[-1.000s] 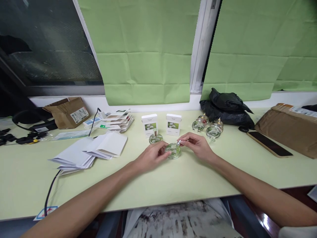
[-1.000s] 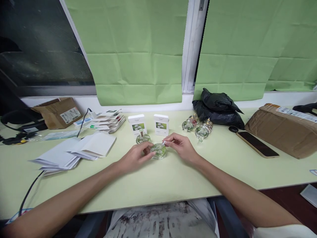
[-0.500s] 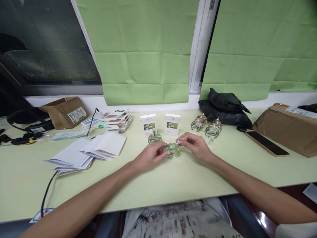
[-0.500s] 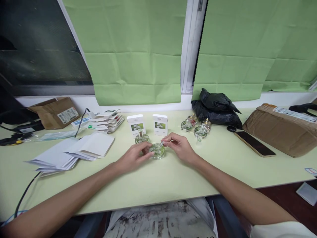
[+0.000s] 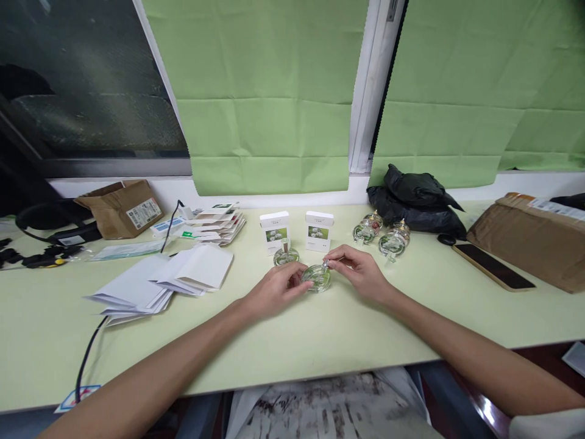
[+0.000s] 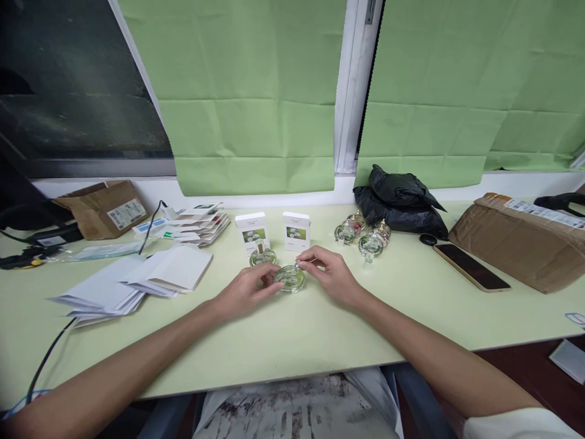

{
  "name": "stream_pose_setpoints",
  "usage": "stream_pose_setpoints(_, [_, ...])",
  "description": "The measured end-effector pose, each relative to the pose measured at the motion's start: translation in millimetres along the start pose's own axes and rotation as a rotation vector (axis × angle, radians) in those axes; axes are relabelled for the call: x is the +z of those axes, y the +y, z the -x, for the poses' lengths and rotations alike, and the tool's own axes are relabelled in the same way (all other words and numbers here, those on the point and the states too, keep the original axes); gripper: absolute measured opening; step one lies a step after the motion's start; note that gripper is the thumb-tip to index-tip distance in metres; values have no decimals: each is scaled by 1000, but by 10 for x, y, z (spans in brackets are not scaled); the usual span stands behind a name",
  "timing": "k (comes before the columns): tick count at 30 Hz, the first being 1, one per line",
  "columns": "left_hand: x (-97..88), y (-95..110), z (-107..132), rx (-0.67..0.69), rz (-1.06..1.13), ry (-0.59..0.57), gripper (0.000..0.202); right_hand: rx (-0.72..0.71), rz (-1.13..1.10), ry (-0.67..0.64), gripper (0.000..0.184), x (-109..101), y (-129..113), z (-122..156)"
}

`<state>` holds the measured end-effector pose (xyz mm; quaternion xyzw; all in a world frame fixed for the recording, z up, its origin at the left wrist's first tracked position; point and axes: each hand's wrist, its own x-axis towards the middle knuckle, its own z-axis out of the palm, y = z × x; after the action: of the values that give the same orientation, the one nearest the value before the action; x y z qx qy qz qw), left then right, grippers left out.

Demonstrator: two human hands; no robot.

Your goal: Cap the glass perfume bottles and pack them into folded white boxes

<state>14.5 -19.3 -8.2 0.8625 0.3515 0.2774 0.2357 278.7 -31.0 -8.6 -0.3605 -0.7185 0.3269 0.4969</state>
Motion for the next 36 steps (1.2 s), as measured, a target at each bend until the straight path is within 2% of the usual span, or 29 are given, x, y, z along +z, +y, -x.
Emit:
stream_pose_setpoints(9, [17, 35, -41, -15, -17, -5, 31, -144, 161, 37, 17, 45, -102, 8])
stream_pose_setpoints(14, [29, 48, -50, -11, -29, -26, 31, -225, 291, 13, 14, 50, -128, 4])
stream_pose_setpoints(16, [27, 42, -49, -11, -37, -27, 31, -253, 377, -33, 18, -25, -136, -11])
stream_pose_setpoints(19, [23, 31, -45, -15, -42, -27, 32, -276, 642, -127, 20, -281, -150, -40])
stream_pose_setpoints(21, [21, 26, -41, -20, -41, -31, 32, -185, 860, -135, 18, -520, -159, -49])
stream_pose_setpoints(24, [21, 21, -35, -35, -48, -34, 32, 37, 1168, -194, 18, -864, -167, -30])
stream_pose_setpoints(28, [24, 15, -26, -47, -48, -39, 32, 278, 1452, -253, 25, -1116, -169, 37])
stream_pose_setpoints(32, [21, 10, -19, -60, -43, -30, 32, 497, 1494, -348, 23, -1167, -148, 105])
stream_pose_setpoints(34, [17, 11, -19, -59, -41, -32, 30, 518, 1446, -414, 15, -1168, -128, 127])
stream_pose_setpoints(36, [14, 13, -20, -57, -41, -35, 28, 451, 1370, -450, 11, -1156, -126, 127])
